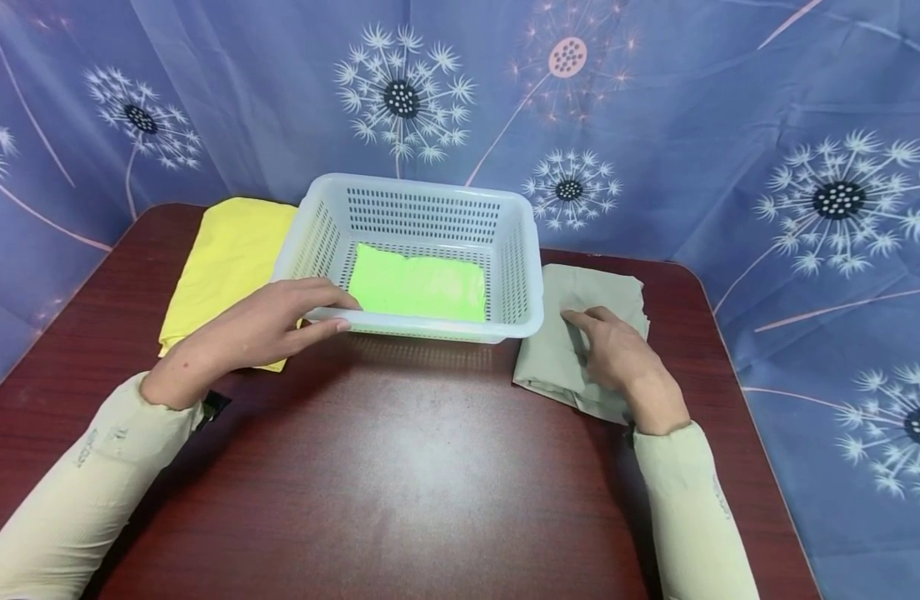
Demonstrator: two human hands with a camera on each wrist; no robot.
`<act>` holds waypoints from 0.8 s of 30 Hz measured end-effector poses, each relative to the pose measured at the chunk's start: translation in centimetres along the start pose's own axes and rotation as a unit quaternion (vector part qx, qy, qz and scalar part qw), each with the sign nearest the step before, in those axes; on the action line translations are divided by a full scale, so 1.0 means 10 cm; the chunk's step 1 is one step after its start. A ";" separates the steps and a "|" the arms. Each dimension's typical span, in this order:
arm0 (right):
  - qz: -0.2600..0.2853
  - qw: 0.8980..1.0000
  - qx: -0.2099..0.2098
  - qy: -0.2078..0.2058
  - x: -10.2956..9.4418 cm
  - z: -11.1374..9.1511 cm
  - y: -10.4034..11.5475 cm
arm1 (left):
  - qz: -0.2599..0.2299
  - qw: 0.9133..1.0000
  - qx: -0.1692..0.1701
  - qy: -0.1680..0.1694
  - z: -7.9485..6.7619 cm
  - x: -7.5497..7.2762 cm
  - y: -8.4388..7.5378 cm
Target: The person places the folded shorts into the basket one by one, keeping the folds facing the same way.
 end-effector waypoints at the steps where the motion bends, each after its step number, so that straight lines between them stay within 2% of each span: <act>1: -0.003 1.000 -0.002 0.000 0.00 -0.01 0.00 | 0.000 1.000 0.000 0.000 0.00 0.00 0.00; 15: -0.025 0.999 -0.025 -0.005 -0.01 -0.08 0.06 | 0.004 1.000 0.002 -0.005 0.02 -0.01 0.02; 24: -0.012 0.999 -0.014 0.027 0.06 -0.10 0.07 | 0.005 1.000 -0.003 -0.006 0.01 0.00 0.03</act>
Point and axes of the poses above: each hand's wrist, its own z-axis towards the middle knuckle, its own x-axis out of the palm, y = z × x, the point moved 9 cm from there along z, towards the middle knuckle, and after that the axes turned 12 degrees about y, right-handed, at the moved point
